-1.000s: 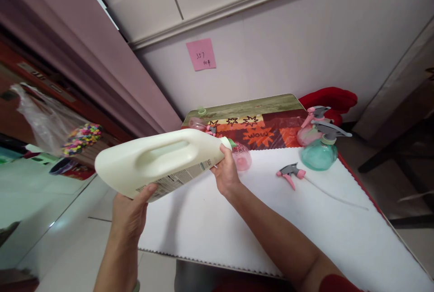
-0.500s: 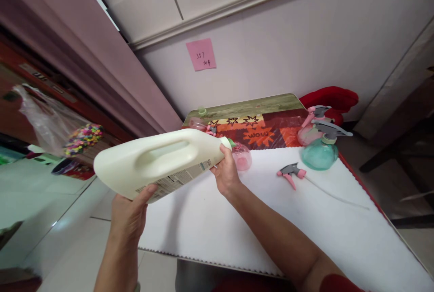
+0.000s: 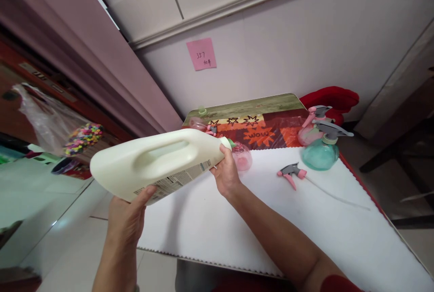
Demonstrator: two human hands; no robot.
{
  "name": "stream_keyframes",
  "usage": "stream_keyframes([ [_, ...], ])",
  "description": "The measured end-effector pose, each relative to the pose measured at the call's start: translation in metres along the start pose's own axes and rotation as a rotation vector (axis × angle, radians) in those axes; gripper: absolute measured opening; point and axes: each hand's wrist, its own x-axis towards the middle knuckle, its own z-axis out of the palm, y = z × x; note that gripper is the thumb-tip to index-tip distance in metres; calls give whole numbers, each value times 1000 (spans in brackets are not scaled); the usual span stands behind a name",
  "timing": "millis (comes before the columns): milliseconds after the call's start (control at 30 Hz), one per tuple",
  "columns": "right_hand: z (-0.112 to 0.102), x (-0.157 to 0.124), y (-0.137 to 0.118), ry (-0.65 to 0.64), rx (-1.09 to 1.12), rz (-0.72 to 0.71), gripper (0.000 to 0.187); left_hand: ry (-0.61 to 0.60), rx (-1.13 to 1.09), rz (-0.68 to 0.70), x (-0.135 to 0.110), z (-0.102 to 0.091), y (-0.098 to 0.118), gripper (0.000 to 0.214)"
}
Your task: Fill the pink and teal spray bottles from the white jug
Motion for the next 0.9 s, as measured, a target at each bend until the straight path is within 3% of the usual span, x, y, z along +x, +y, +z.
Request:
stream_keyframes([
  [900,2,-3,0,2,0,19,34,58,18,-44,-6,0,8,71],
])
